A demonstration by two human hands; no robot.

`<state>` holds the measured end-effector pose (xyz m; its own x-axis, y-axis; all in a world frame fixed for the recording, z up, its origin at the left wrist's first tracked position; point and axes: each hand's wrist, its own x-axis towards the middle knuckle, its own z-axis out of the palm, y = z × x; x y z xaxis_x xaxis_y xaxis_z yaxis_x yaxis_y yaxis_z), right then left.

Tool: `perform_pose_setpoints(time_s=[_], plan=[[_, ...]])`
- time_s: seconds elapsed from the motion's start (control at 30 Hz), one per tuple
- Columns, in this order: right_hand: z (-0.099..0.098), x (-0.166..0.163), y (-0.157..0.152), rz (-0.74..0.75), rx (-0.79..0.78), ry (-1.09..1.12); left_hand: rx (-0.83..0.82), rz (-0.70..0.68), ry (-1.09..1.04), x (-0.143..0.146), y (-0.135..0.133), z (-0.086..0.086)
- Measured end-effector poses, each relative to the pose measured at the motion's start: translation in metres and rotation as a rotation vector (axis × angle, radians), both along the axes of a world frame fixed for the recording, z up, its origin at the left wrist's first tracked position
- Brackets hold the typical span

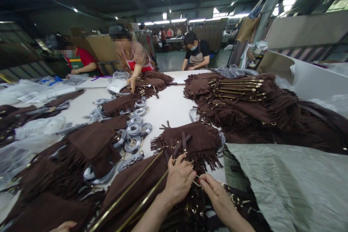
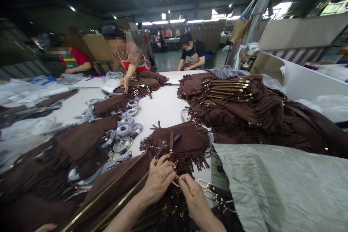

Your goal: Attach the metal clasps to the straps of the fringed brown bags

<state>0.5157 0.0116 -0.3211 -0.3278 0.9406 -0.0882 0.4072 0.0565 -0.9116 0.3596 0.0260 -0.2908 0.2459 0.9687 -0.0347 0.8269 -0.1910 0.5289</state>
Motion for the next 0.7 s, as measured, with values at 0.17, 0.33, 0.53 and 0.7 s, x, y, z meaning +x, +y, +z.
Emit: perform_pose_setpoints(time_s=[0.17,0.33,0.53,0.7], plan=[[-0.013,-0.010,-0.009,0.035,0.372,-0.176,-0.022,0.040,-0.021,0.002,0.004,-0.005],[-0.026,-0.017,-0.009,-0.017,0.628,-0.380,-0.014,0.062,-0.024,0.004,0.004,-0.006],[-0.021,-0.025,-0.007,-0.061,0.696,-0.444,-0.036,0.079,0.015,0.006,0.004,-0.004],[-0.029,-0.010,-0.002,-0.129,0.564,-0.408,0.036,0.018,0.034,0.002,-0.003,0.000]])
